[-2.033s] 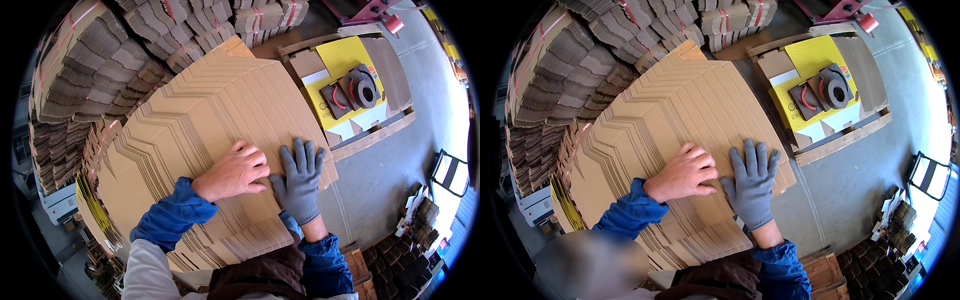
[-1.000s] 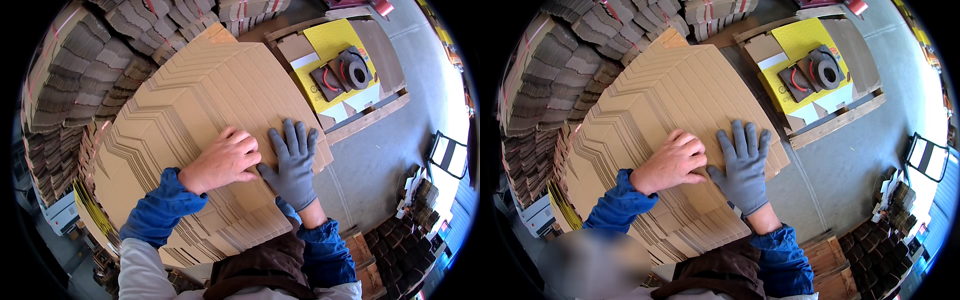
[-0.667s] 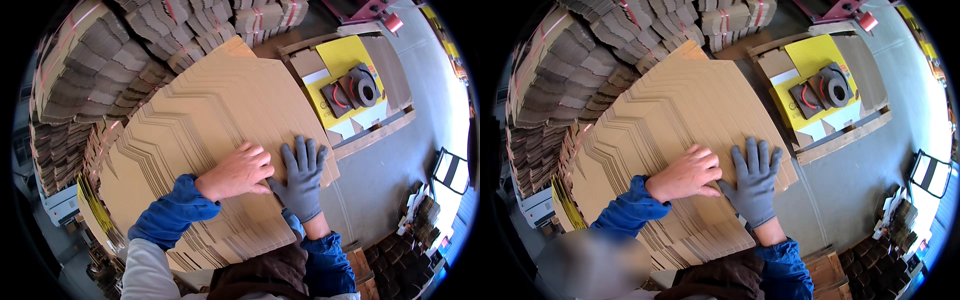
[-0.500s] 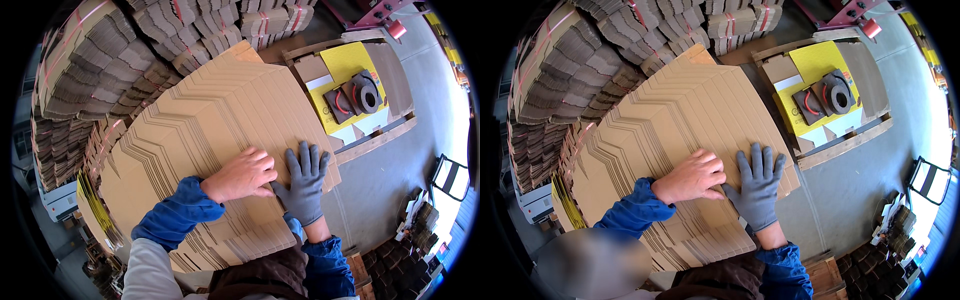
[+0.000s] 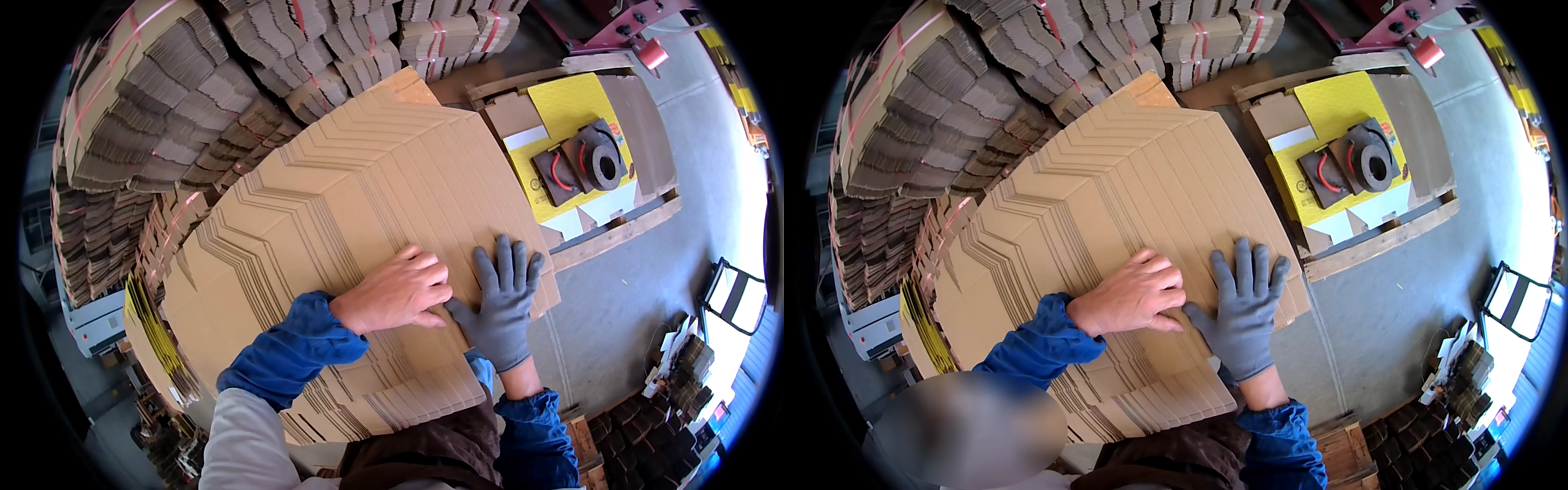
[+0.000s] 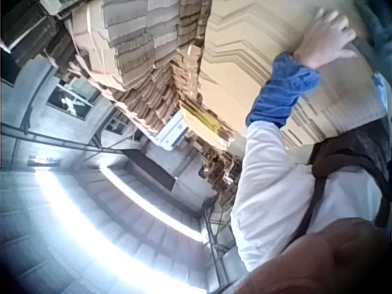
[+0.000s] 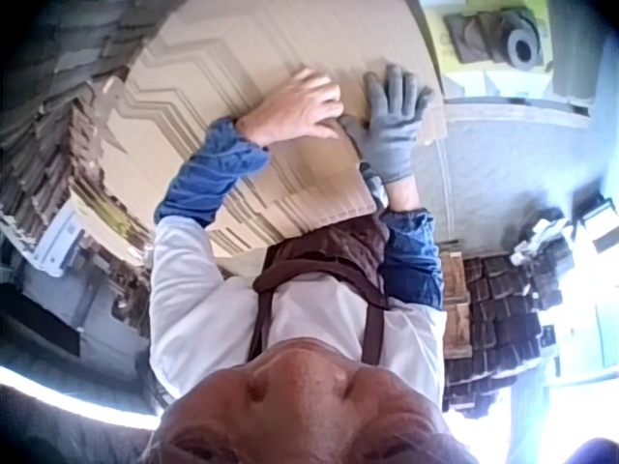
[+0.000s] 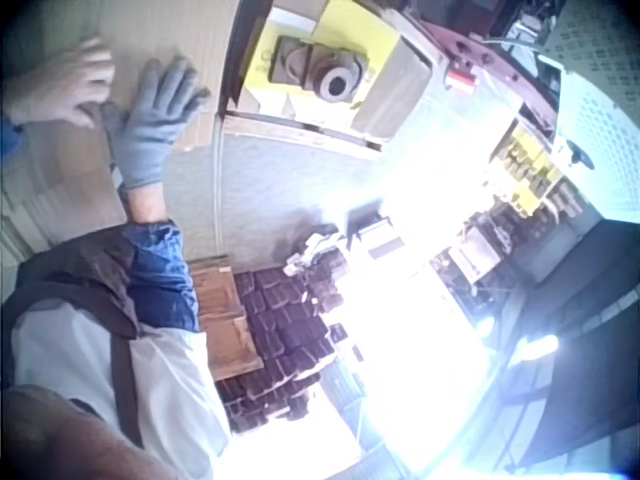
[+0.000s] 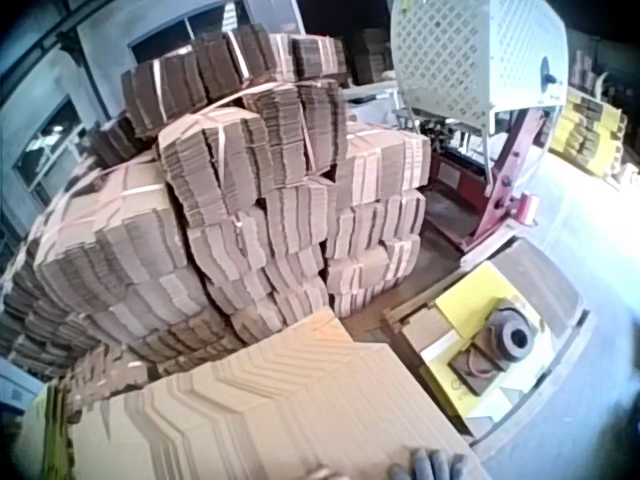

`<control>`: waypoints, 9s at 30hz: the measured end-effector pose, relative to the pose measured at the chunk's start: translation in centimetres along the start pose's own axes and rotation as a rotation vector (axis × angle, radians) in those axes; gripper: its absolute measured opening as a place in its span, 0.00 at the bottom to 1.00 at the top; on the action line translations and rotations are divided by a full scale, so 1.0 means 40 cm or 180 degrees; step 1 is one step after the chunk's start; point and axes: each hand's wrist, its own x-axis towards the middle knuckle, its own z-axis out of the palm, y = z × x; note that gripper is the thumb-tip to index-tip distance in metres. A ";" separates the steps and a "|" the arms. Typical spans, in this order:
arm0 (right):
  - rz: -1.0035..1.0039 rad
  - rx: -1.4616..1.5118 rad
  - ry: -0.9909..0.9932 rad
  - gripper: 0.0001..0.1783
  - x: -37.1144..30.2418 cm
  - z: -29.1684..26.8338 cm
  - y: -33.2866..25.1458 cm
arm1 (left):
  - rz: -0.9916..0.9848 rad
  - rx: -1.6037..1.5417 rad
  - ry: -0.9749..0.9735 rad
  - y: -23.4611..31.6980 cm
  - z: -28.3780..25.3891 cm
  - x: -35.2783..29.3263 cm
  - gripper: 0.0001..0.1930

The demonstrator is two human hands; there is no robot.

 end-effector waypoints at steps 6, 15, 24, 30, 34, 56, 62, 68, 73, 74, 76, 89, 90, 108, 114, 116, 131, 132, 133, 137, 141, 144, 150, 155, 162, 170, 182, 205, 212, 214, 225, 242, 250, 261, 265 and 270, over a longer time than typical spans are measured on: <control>0.0023 -0.0029 -0.0061 0.47 -0.001 -0.001 0.001 | 0.0036 0.0031 0.0030 -0.003 0.004 -0.009 0.20; 0.0031 0.0010 -0.0079 0.48 -0.002 -0.001 0.000 | 0.0028 -0.0015 0.0049 -0.003 0.002 -0.012 0.20; 0.0036 0.0014 -0.0123 0.48 -0.002 -0.002 0.001 | -0.0044 -0.0083 -0.0109 0.000 -0.007 -0.014 0.19; 0.0025 0.0028 -0.0110 0.49 -0.002 -0.003 -0.001 | -0.0074 -0.0104 -0.0124 -0.001 -0.009 -0.021 0.20; 0.0030 0.0057 -0.0105 0.49 -0.003 -0.006 -0.001 | -0.0067 -0.0120 -0.0099 0.000 -0.007 -0.021 0.20; 0.0129 0.0137 -0.0253 0.48 -0.013 -0.027 -0.028 | -0.0004 -0.0018 0.0049 0.001 -0.004 -0.030 0.22; 0.0129 0.0074 -0.0274 0.50 -0.033 -0.017 -0.040 | -0.0027 0.0043 -0.0026 0.011 -0.020 -0.022 0.21; 0.0171 0.0051 -0.0312 0.49 -0.024 -0.025 -0.044 | -0.0110 0.0062 -0.0226 0.030 -0.041 -0.013 0.21; 0.0112 -0.0042 -0.0046 0.48 -0.021 -0.010 -0.052 | -0.0164 0.0023 -0.0261 0.026 -0.039 -0.022 0.21; 0.0106 -0.0030 -0.0019 0.48 -0.019 -0.005 -0.055 | -0.0154 0.0029 -0.0245 0.026 -0.037 -0.025 0.20; 0.0137 -0.0047 -0.0029 0.48 -0.020 -0.009 -0.056 | -0.0075 -0.0025 -0.0111 0.019 -0.029 -0.029 0.20; 0.0188 -0.0074 0.0019 0.49 -0.021 0.002 -0.050 | -0.0028 -0.0239 0.0057 0.005 -0.012 -0.040 0.19; 0.0197 -0.0068 -0.0007 0.49 -0.021 0.001 -0.049 | -0.0054 -0.0236 0.0027 0.005 -0.013 -0.042 0.19; 0.0164 -0.0124 -0.0017 0.45 -0.024 0.001 -0.048 | -0.0270 0.0313 0.0492 -0.050 -0.040 -0.085 0.11; 0.0195 -0.0151 -0.0032 0.43 -0.022 -0.001 -0.053 | -0.0466 0.0132 0.0570 -0.171 -0.097 -0.046 0.10; 0.0198 -0.0145 -0.0040 0.43 -0.023 0.002 -0.053 | -0.0483 0.0151 0.0587 -0.180 -0.100 -0.050 0.10; 0.0061 -0.0284 0.0076 0.43 -0.018 0.010 -0.047 | -0.0431 0.0168 0.0259 0.007 -0.011 -0.159 0.17; 0.0068 -0.0315 0.0067 0.45 -0.023 0.014 -0.044 | -0.0468 0.0127 0.0276 0.009 -0.009 -0.159 0.17; 0.0072 -0.0277 0.0067 0.46 -0.029 0.008 -0.042 | -0.0505 0.0087 0.0292 0.016 -0.005 -0.158 0.17; 0.0090 -0.0155 0.0033 0.49 -0.027 0.004 -0.048 | -0.0372 0.0205 0.0250 0.043 0.012 -0.144 0.19; 0.0057 -0.0181 0.0056 0.51 -0.028 0.012 -0.046 | -0.0404 0.0109 0.0174 0.050 0.024 -0.135 0.20; 0.0067 -0.0175 0.0066 0.51 -0.026 0.011 -0.048 | -0.0436 0.0040 0.0132 0.051 0.017 -0.126 0.21; 0.0084 -0.0145 0.0114 0.51 -0.027 0.015 -0.046 | -0.0464 0.0010 0.0041 0.049 0.012 -0.113 0.23; 0.0113 -0.0109 0.0118 0.51 -0.028 0.015 -0.048 | -0.0395 0.0021 0.0132 0.044 0.024 -0.117 0.24; 0.0126 -0.0147 0.0141 0.51 -0.028 0.018 -0.043 | -0.0324 -0.0025 0.0168 0.038 0.022 -0.107 0.23; 0.0136 -0.0146 0.0151 0.51 -0.033 0.025 -0.040 | -0.0303 -0.0060 0.0035 0.039 0.010 -0.103 0.21; 0.0156 -0.0127 0.0109 0.51 -0.022 0.015 -0.046 | -0.0338 -0.0027 0.0022 0.038 0.009 -0.103 0.21; 0.0127 -0.0105 0.0138 0.51 -0.032 0.016 -0.047 | -0.0261 -0.0048 0.0124 0.032 0.026 -0.115 0.24; 0.0296 -0.0015 -0.0032 0.49 -0.033 -0.008 -0.078 | -0.0297 -0.0218 0.0222 0.020 0.019 -0.131 0.23; 0.0218 -0.0009 -0.0021 0.48 -0.050 0.005 -0.104 | -0.0312 -0.0078 0.0230 0.021 0.009 -0.132 0.23; 0.0184 -0.0046 0.0091 0.46 -0.067 0.035 -0.117 | -0.0245 0.0038 0.0258 0.018 0.007 -0.136 0.21; 0.0205 -0.0144 0.0038 0.47 -0.068 0.038 -0.112 | -0.0238 0.0070 0.0178 0.015 0.013 -0.148 0.21; 0.0208 -0.0123 0.0015 0.47 -0.071 0.037 -0.111 | -0.0237 0.0042 0.0188 0.016 0.015 -0.155 0.20; 0.0224 -0.0104 0.0049 0.47 -0.069 0.035 -0.112 | -0.0218 0.0010 0.0179 0.015 0.004 -0.157 0.19; 0.0214 -0.0116 0.0034 0.48 -0.070 0.037 -0.111 | -0.0220 -0.0001 0.0177 0.014 0.006 -0.160 0.19; 0.0210 -0.0124 -0.0041 0.49 -0.071 0.037 -0.111 | -0.0244 -0.0015 0.0156 0.011 0.003 -0.169 0.19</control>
